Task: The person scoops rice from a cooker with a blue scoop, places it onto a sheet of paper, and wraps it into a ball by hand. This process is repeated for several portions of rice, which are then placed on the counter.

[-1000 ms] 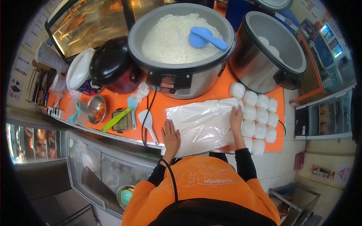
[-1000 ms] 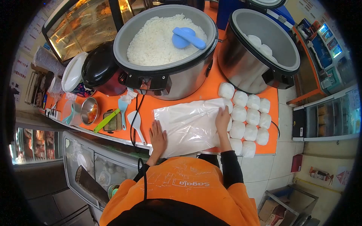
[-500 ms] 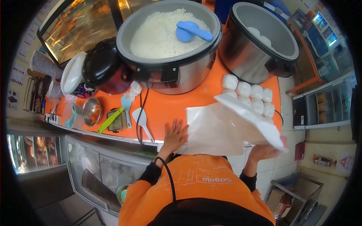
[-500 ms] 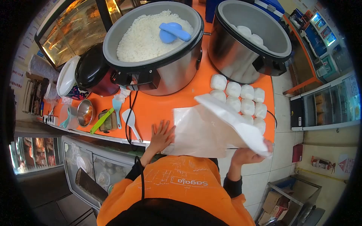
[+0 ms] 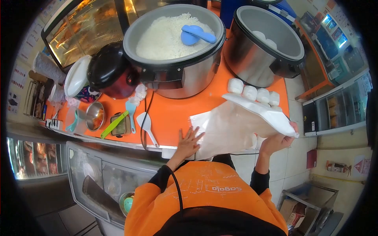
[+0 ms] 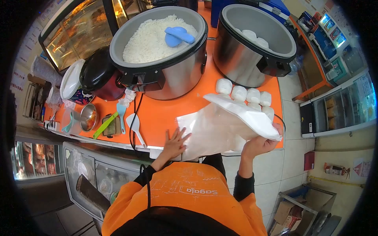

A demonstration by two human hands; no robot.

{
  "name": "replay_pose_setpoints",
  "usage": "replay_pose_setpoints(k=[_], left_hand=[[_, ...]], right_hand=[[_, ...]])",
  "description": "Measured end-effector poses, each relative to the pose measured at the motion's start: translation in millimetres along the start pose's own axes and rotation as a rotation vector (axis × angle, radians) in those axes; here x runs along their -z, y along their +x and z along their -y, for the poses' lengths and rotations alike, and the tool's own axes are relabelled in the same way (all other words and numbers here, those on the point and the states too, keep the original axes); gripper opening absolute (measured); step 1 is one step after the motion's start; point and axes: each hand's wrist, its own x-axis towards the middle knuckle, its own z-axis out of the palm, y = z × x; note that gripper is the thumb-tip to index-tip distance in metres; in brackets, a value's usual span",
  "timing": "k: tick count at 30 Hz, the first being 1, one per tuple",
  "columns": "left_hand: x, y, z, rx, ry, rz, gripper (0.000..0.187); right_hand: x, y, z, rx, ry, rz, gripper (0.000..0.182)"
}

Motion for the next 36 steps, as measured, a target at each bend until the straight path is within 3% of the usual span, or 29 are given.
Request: replay_pose_setpoints(k=[5,8,10,13,17,18,20,22,25,26,28,30,31,34,36], left_hand=[[16,-44,59,0.154,0.082,-0.073,0.061],[40,-72,101,0.193,0.076,-0.059,0.064],[51,-82,115,0.234,0.092,-0.001,0.065],[55,-79,111,0.246,0.085,0.046,0.067],[44,-63,85,0.246,0.074,-0.051,0.068],[43,-57,75,0.246,0.051,-0.087,0.068],[69,-46,36,0.201,-0.208,-0.003,0.065],[86,-38,12,-0.035,-1.012,0.103,0.055],[87,-39,-15,0.203,-2.261,0.166,0.052],[97,-31,-24,0.476,-2.043,-0.115,0.062],[60,-18,23,0.054,-2.423,-0.180,0.063],[26,-16,78,-0.444,-2.737,-0.236,0.065],[35,-21,86,-0.106,-2.668,-0.313,0.067],[44,-35,101,0.507,-2.306,-0.364,0.072],[39,-45,107,0.635,-1.829,-0.230,0.069]], right_hand=[[-6,9,-1,-0.127,0.052,-0.087,0.013],[-11,21,-2,-0.045,0.038,-0.094,0.016],[-18,33,0,-0.025,0.017,0.030,0.017],[-37,45,9,0.006,0.037,0.244,0.015],[-57,45,26,0.076,0.069,0.330,0.019],[-58,40,33,0.177,0.053,0.309,0.019],[-56,26,50,0.378,0.021,0.267,0.020],[-28,-1,17,0.582,0.016,0.426,0.020],[-14,-50,31,0.772,0.408,0.948,0.020],[-13,-73,29,0.777,0.447,1.136,0.022],[-10,-122,2,0.841,0.199,1.447,0.031],[-12,-164,-41,0.683,0.131,1.745,0.040],[-6,-185,-67,0.664,0.047,1.823,0.043],[-5,-206,-74,0.471,-0.048,1.992,0.044],[-7,-210,-69,0.419,-0.020,1.968,0.047]])
